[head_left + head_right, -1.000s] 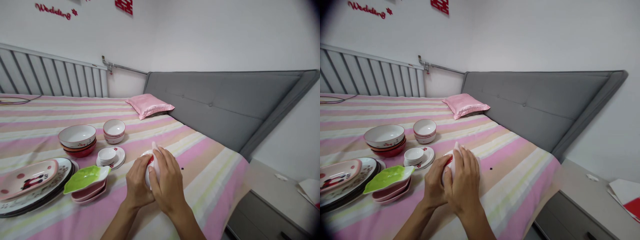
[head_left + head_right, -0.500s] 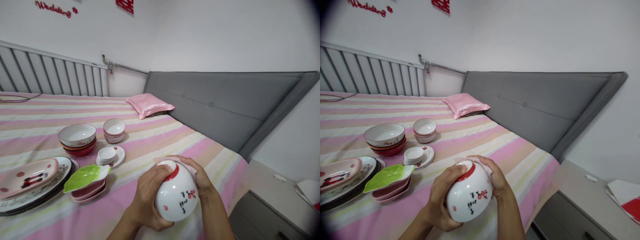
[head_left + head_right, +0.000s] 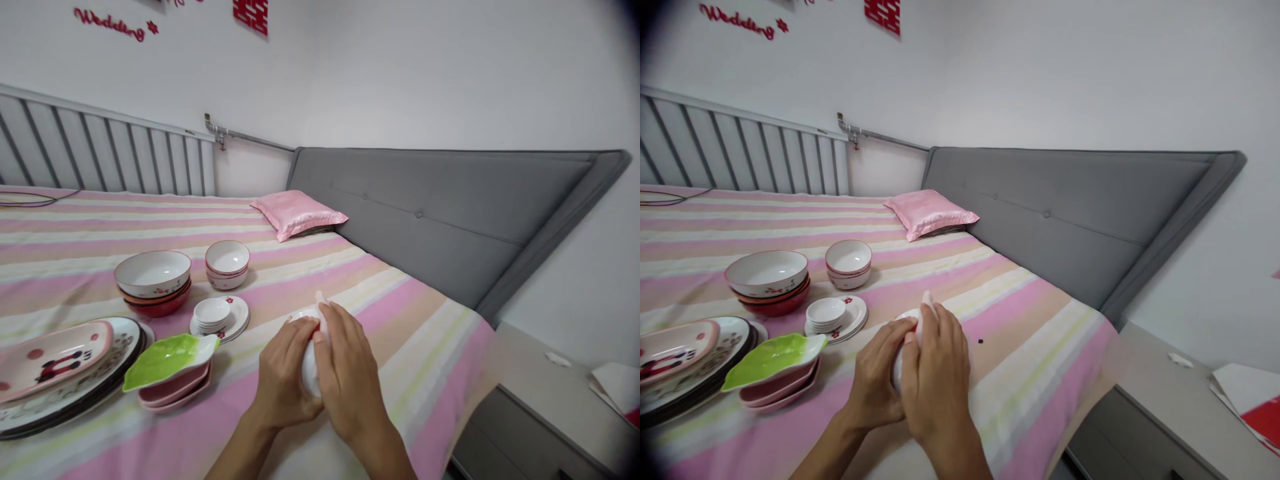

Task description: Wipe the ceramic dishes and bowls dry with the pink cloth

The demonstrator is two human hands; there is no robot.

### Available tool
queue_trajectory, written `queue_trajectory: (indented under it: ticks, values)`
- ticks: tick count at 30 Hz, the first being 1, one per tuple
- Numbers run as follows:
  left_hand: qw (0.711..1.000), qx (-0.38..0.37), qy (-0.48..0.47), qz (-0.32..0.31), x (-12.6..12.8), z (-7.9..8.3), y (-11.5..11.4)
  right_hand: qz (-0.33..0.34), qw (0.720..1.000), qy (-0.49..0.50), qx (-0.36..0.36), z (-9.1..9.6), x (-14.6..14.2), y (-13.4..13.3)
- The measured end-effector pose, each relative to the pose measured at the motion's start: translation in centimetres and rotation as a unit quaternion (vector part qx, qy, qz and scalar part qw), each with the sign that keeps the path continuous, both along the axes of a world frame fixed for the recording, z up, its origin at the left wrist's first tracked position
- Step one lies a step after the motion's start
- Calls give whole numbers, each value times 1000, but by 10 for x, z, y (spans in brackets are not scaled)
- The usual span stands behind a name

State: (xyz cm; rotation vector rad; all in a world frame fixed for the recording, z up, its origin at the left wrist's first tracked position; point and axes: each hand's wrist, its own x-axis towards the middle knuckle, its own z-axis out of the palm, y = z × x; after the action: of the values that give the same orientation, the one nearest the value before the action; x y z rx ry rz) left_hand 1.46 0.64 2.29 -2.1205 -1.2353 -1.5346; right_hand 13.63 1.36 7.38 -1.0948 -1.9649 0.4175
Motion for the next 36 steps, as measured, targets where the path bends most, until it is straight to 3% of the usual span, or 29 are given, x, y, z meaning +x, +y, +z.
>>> queue_trajectory:
  ticks: [3, 6, 10, 13, 18, 20, 23, 26, 32, 36]
  values:
    - [1000, 6, -23, 4, -1, 2, -2, 5, 999, -40, 30, 1, -6, -7]
    - [999, -11, -13, -33, 2, 6, -7, 10, 1000, -23, 15, 8, 3, -2]
    - [992, -49, 12, -116, 8, 13, -15, 74, 987, 71, -121, 15, 29, 14]
    - [979, -82, -6, -186, 8, 21, -21, 183, 929, 172, -271, 12, 45, 27]
    - [938, -161, -159, -263, 3, 32, -29, 308, 777, 319, -446, -2, 49, 41]
    - [916, -174, -243, -268, 1, 33, -28, 313, 720, 370, -496, -6, 44, 44]
    - [880, -170, -374, -240, 2, 30, -23, 288, 657, 434, -546, -8, 34, 44]
    - [813, -146, -523, -211, 9, 21, -15, 254, 608, 481, -578, -11, 19, 41]
    - [679, -104, -712, -149, 28, -11, -2, 183, 593, 609, -495, -20, -15, 28]
    - [610, -97, -780, -102, 38, -17, 5, 128, 594, 649, -458, -23, -31, 19]
